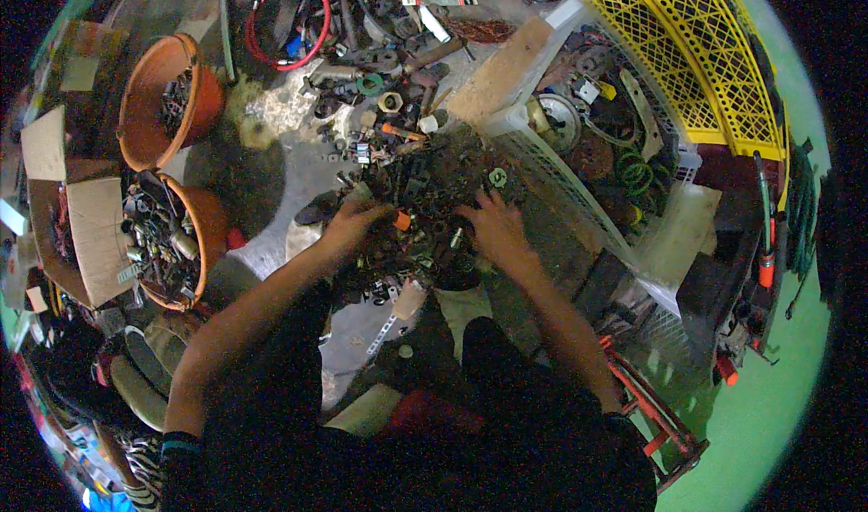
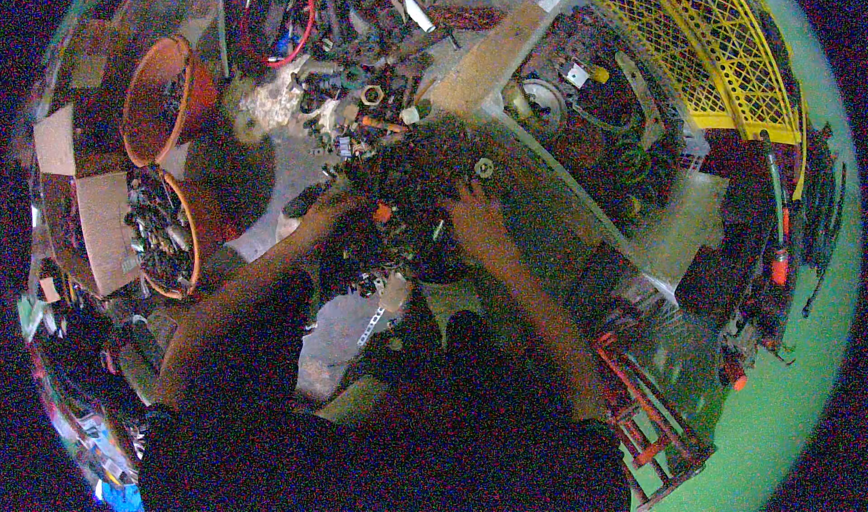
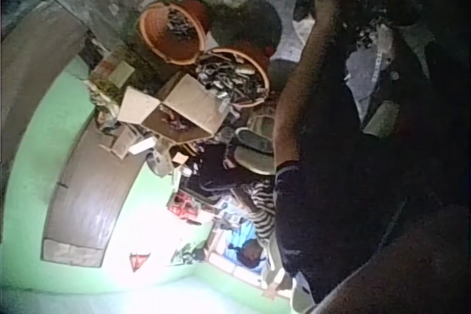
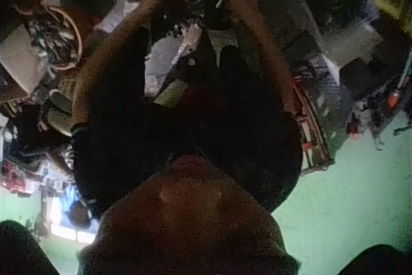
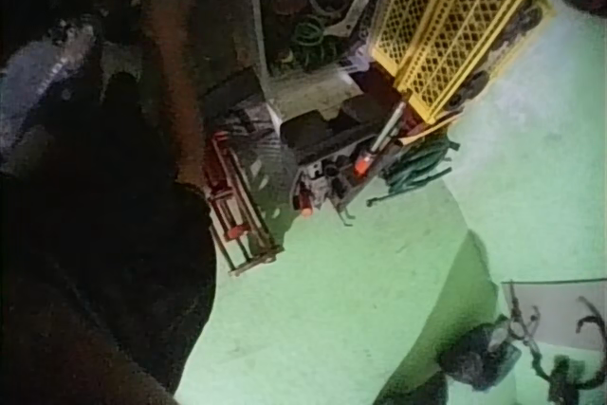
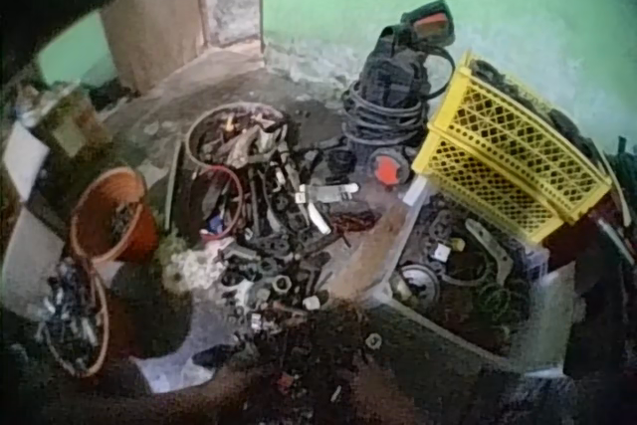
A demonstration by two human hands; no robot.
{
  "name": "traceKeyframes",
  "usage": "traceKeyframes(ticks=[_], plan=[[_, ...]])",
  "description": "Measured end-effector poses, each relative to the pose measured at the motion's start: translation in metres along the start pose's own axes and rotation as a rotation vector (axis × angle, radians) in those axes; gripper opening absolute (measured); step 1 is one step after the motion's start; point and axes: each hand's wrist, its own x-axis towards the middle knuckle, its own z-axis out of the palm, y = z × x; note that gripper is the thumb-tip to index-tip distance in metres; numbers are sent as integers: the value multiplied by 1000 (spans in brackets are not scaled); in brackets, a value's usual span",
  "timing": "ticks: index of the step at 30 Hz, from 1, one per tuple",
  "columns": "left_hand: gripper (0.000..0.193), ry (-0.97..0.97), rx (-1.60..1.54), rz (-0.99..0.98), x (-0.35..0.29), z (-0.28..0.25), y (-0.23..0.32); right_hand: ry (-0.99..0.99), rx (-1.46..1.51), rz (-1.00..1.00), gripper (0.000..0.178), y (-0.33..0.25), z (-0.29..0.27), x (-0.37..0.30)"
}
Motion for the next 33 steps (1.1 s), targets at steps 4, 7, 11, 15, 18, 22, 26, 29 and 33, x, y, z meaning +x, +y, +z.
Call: traceKeyframes(ticks=[4,7,11,15,18,22,26,29,33], plan=[[26,-55,-63,-58,-2,-3,-1,-18,-48,-41,37,11,0,3],[27,-101,-37,-69,-14,0,13,11,-14,-71,35,20,8,3],[28,-96,10,-70,-16,3,15,7,70,-73,33,15,2,0],[29,-83,16,-52,-13,3,11,-3,74,-59,35,15,5,4],[30,-135,33,-169,-14,2,15,1,102,-21,37,15,2,5],[34,-145,-42,-122,-17,5,12,224,387,88,36,21,-4,-5],[35,-246,-228,-247,-23,14,20,389,626,-3,32,-13,-34,-29],[34,-297,-280,-259,-29,20,25,243,789,-60,31,-26,-47,-29],[31,-219,-247,-242,-7,6,-10,302,725,199,36,23,-3,2]])
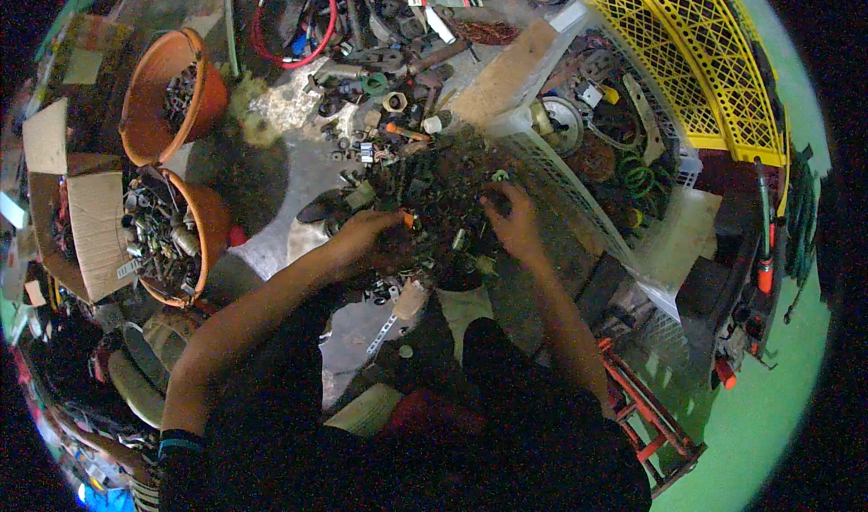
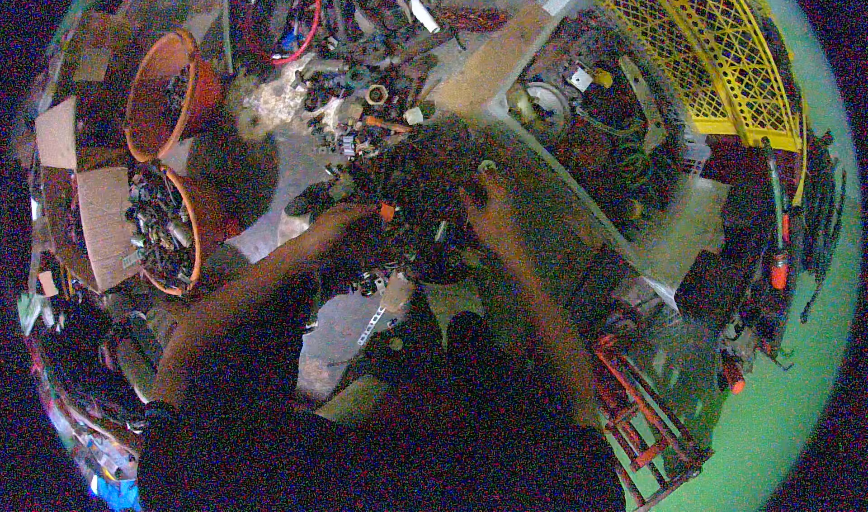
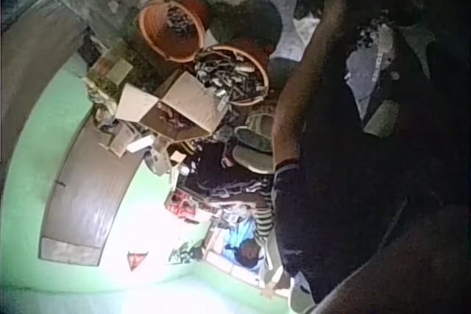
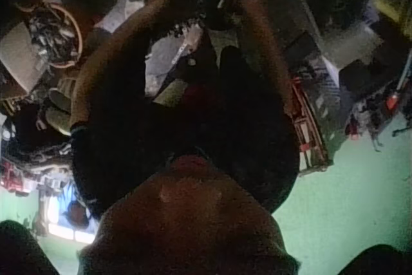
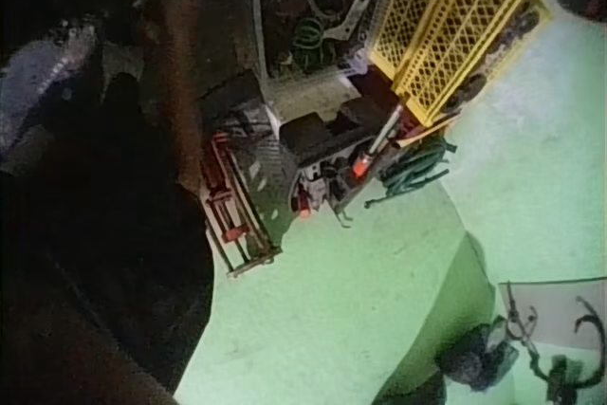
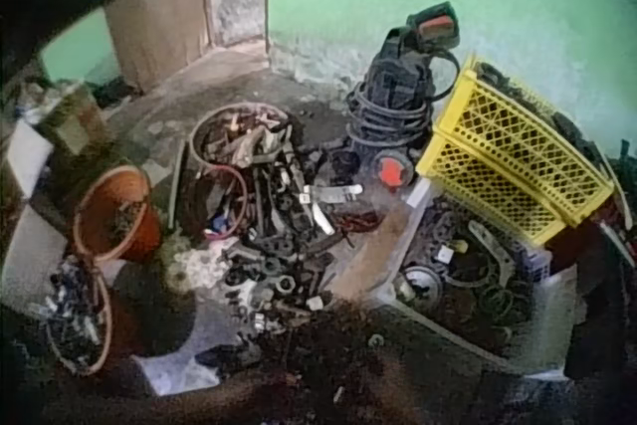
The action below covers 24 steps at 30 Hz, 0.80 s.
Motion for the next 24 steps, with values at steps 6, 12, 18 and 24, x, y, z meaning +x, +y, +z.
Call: traceKeyframes(ticks=[6,12,18,24], plan=[[32,145,260,13,-24,19,20,-85,-483,-83,41,-1,20,11],[33,105,294,40,-18,16,18,-67,-646,-104,42,4,28,15],[32,122,175,15,-18,17,14,-38,-599,-112,38,13,33,12],[34,81,215,-55,-19,15,21,199,-172,-87,33,7,22,10]])
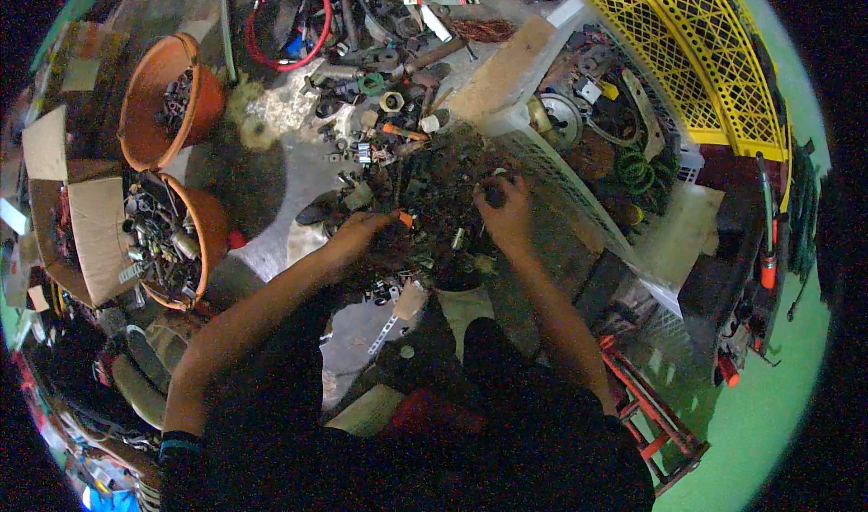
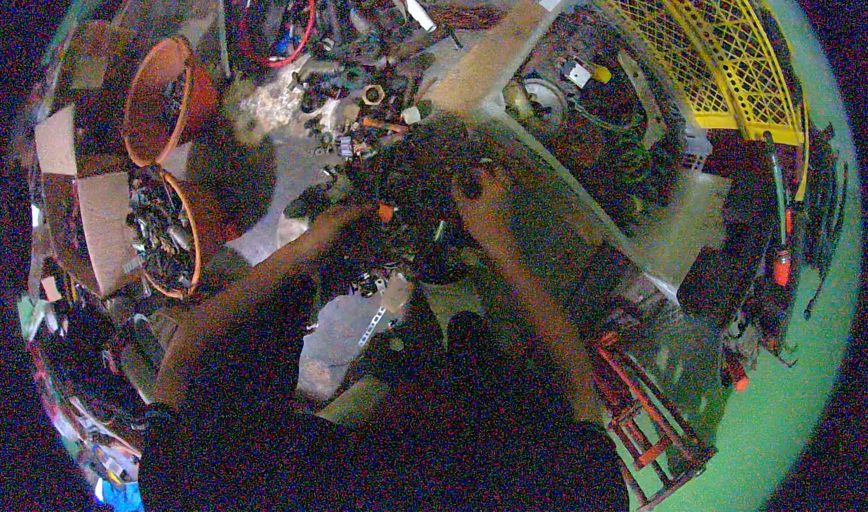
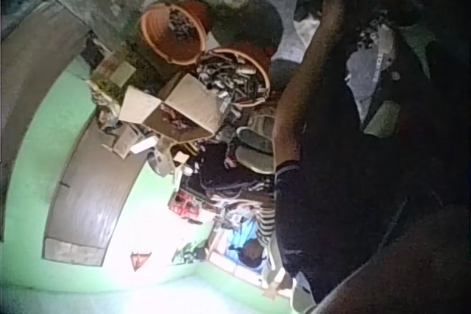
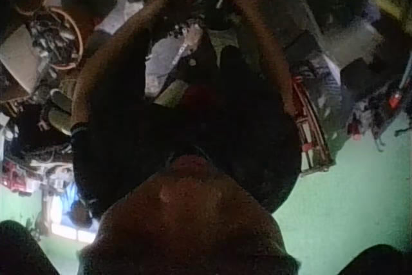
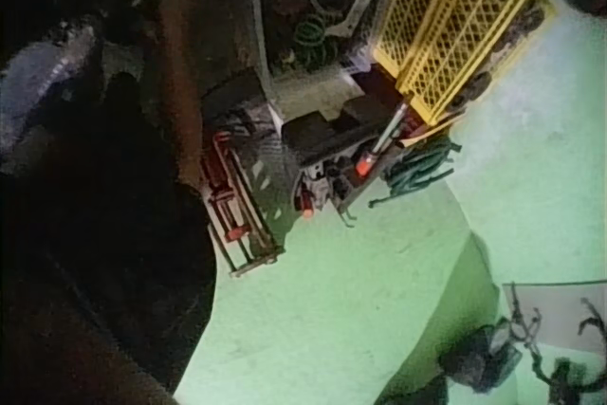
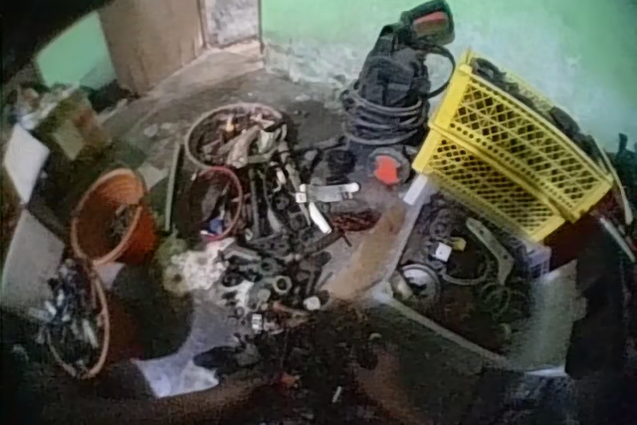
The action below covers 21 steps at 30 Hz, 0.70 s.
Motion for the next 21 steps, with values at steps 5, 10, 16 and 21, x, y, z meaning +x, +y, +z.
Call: traceKeyframes(ticks=[5,10,16,21], plan=[[37,-105,-289,16,-6,7,1,-136,206,-293,31,-63,-26,-23],[31,-85,-283,-2,11,2,-9,-183,-39,-47,37,34,9,-6],[31,-8,-7,55,-2,1,-2,-295,-319,-80,44,-4,8,-9],[33,25,61,24,-13,11,12,-331,-318,-64,45,0,10,-3]])
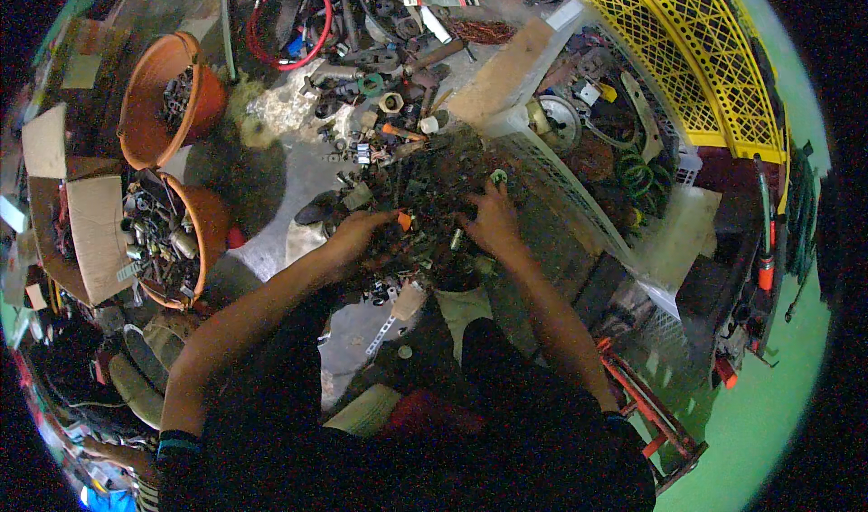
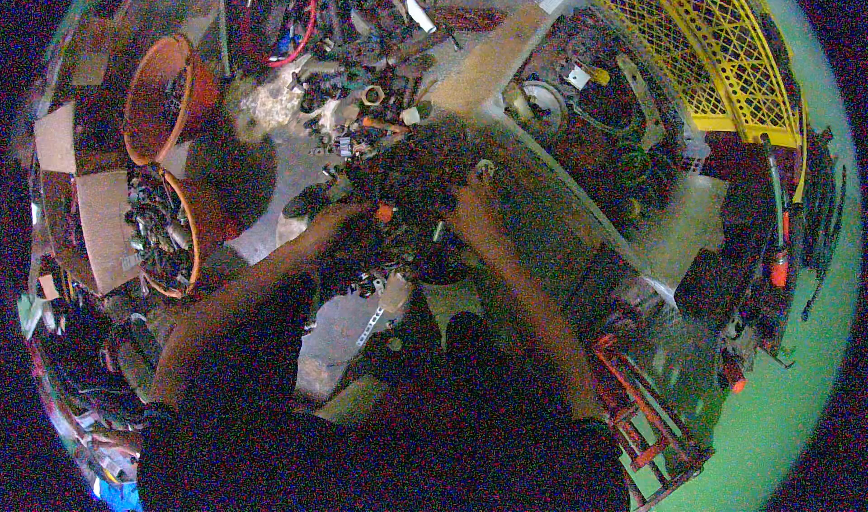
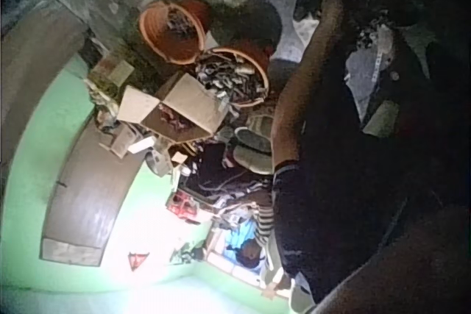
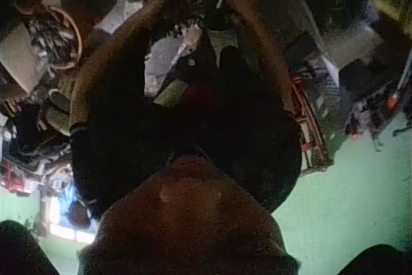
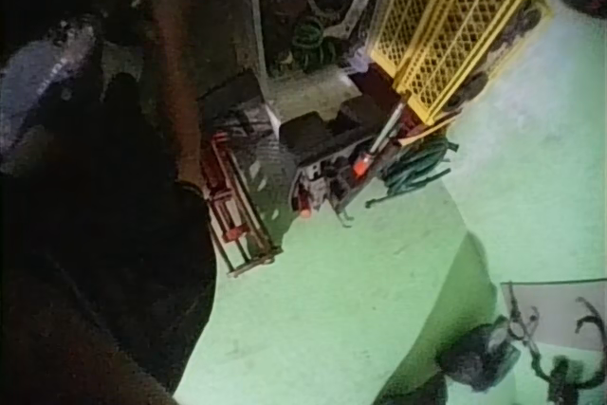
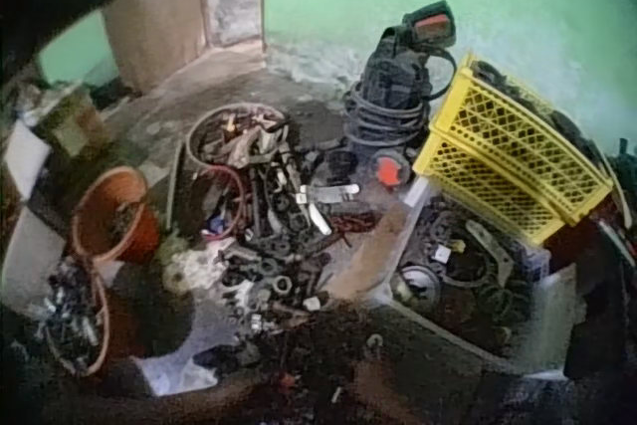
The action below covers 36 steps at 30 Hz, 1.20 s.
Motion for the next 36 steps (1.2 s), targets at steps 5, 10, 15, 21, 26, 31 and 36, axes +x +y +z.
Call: traceKeyframes(ticks=[5,10,15,21,26,31,36], plan=[[33,-14,-33,30,6,-3,-8,52,158,49,43,19,15,3],[32,-33,-57,45,12,-10,-15,137,224,30,38,31,10,-5],[31,-21,-125,31,8,-6,-11,38,306,14,31,15,-8,-6],[31,-40,-122,9,6,-8,-9,253,484,78,28,16,-8,-2],[37,-17,-231,-15,21,-11,-23,266,754,179,30,-12,-45,-7],[41,-166,-307,-27,4,-1,-8,100,968,-66,32,-53,-58,-25],[36,-170,-399,-81,19,-15,-23,125,621,52,33,-1,-31,-5]])
